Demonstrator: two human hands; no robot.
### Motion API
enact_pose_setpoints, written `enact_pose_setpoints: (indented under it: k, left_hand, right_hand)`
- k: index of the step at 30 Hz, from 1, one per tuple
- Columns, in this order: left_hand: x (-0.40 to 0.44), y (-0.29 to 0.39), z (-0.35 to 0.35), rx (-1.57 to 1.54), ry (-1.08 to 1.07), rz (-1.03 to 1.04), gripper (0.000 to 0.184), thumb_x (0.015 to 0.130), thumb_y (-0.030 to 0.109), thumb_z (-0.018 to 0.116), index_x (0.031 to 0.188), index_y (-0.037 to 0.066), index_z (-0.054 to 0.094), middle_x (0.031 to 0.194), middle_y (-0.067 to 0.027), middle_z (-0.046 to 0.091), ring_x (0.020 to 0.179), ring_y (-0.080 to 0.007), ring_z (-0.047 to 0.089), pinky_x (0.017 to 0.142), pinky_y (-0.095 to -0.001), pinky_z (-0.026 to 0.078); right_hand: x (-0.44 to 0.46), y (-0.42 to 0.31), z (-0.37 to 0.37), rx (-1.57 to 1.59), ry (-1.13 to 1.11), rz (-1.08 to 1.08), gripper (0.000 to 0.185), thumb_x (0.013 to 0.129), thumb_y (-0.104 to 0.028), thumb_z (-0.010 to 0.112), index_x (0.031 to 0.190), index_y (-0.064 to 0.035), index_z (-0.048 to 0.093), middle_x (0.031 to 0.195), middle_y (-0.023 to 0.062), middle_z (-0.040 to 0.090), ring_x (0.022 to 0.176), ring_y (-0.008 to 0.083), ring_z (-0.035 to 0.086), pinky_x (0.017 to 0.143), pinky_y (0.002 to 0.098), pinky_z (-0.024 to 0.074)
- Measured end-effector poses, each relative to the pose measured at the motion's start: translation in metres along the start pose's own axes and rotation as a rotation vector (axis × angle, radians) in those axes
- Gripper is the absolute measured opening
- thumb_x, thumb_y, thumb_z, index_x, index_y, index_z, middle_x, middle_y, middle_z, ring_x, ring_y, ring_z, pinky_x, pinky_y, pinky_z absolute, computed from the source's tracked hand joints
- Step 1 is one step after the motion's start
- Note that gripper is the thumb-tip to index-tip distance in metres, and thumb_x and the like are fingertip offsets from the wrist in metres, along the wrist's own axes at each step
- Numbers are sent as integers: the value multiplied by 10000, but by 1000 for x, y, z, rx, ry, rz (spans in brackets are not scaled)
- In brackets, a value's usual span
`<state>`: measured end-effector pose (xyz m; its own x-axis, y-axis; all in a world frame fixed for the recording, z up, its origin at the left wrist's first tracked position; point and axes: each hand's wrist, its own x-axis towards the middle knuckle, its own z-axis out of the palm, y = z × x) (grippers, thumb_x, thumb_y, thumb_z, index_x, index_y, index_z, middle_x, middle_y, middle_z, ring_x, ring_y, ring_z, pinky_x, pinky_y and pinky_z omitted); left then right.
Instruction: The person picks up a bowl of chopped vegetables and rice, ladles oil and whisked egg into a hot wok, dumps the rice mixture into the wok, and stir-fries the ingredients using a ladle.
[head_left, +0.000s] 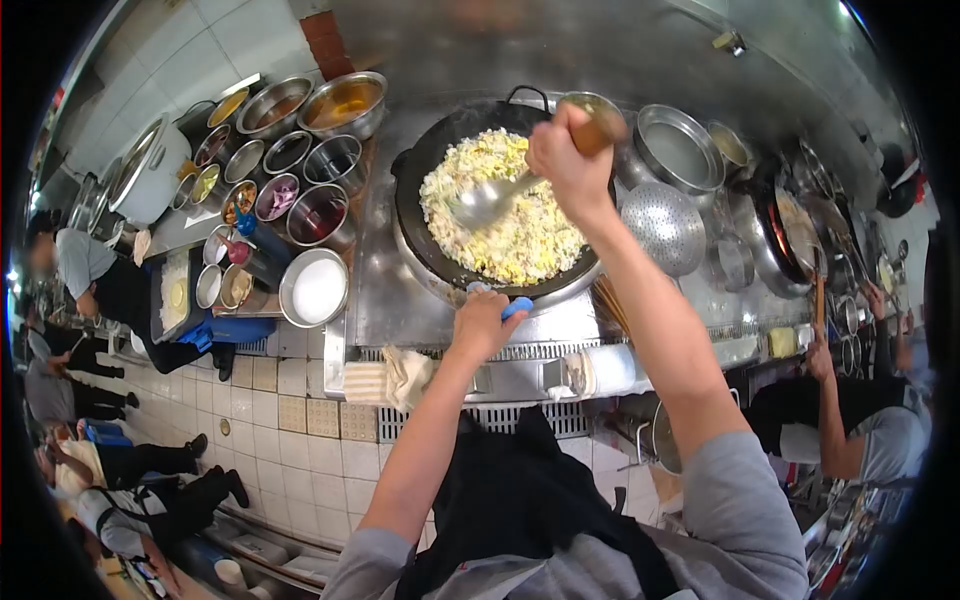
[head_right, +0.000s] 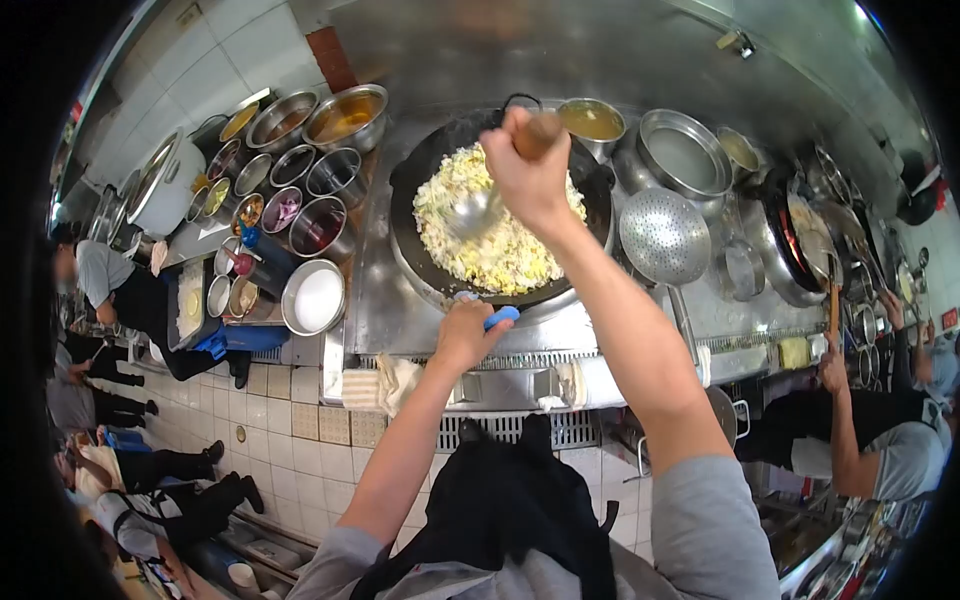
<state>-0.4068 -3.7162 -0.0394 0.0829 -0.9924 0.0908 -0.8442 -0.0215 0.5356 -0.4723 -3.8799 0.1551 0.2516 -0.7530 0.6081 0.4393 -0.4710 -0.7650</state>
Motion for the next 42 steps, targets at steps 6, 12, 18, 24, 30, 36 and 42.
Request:
enact_pose_setpoints:
  k: [6, 12, 18, 24, 30, 36, 42]
  left_hand:
    - [-1, 3, 3, 3, -9, -34, 385, 825, 400, 625, 781, 17, 618, 857, -143, 616, 934, -343, 542, 807, -437, 459]
    - [-7, 4, 2, -51, 21, -1, 333, 802, 349, 654, 781, 19, 623, 847, -134, 617, 910, -333, 553, 781, -432, 472]
    - [-4, 3, 0, -66, 59, 31, 301, 795, 313, 663, 779, 14, 630, 834, -136, 621, 885, -333, 558, 754, -434, 476]
    - [-1, 4, -4, -107, 64, 32, 339, 797, 330, 666, 739, 3, 602, 805, -157, 600, 857, -361, 541, 753, -442, 451]
    - [-3, -4, 3, -119, 111, 73, 317, 796, 320, 664, 753, 12, 604, 811, -159, 600, 845, -364, 547, 764, -441, 448]
    - [-3, -4, 1, -139, 141, 54, 306, 791, 309, 664, 745, 12, 606, 794, -167, 599, 839, -370, 548, 783, -439, 442]
    - [-4, 1, -5, -110, 64, 41, 311, 806, 327, 650, 768, 21, 607, 820, -152, 595, 882, -345, 535, 781, -436, 444]
  right_hand:
    - [28, -6, 9, 142, 134, -34, 218, 869, -63, 514, 666, -63, 434, 486, 2, 400, 382, 88, 351, 376, 266, 288]
    - [54, -8, -12, -218, 170, 113, 171, 827, -109, 558, 692, -45, 476, 499, 29, 447, 392, 132, 451, 377, 266, 333]
    - [37, 22, -50, -17, 193, -189, 258, 849, -39, 487, 642, -106, 349, 499, -14, 358, 402, 95, 356, 390, 266, 321]
    - [88, -28, -45, -119, 442, -6, 237, 815, -57, 541, 631, -88, 394, 500, -1, 370, 381, 100, 340, 383, 273, 309]
    - [47, -20, -78, 80, 154, 124, 217, 834, -58, 542, 646, -73, 434, 526, -5, 402, 416, 75, 370, 382, 259, 313]
    - [12, -50, -68, -19, 365, -23, 241, 834, -26, 567, 646, -108, 440, 497, -35, 405, 381, 70, 383, 363, 247, 307]
    - [53, -17, -36, 153, 475, 59, 111, 850, -83, 587, 778, -39, 516, 519, -2, 401, 375, 84, 368, 357, 251, 278]
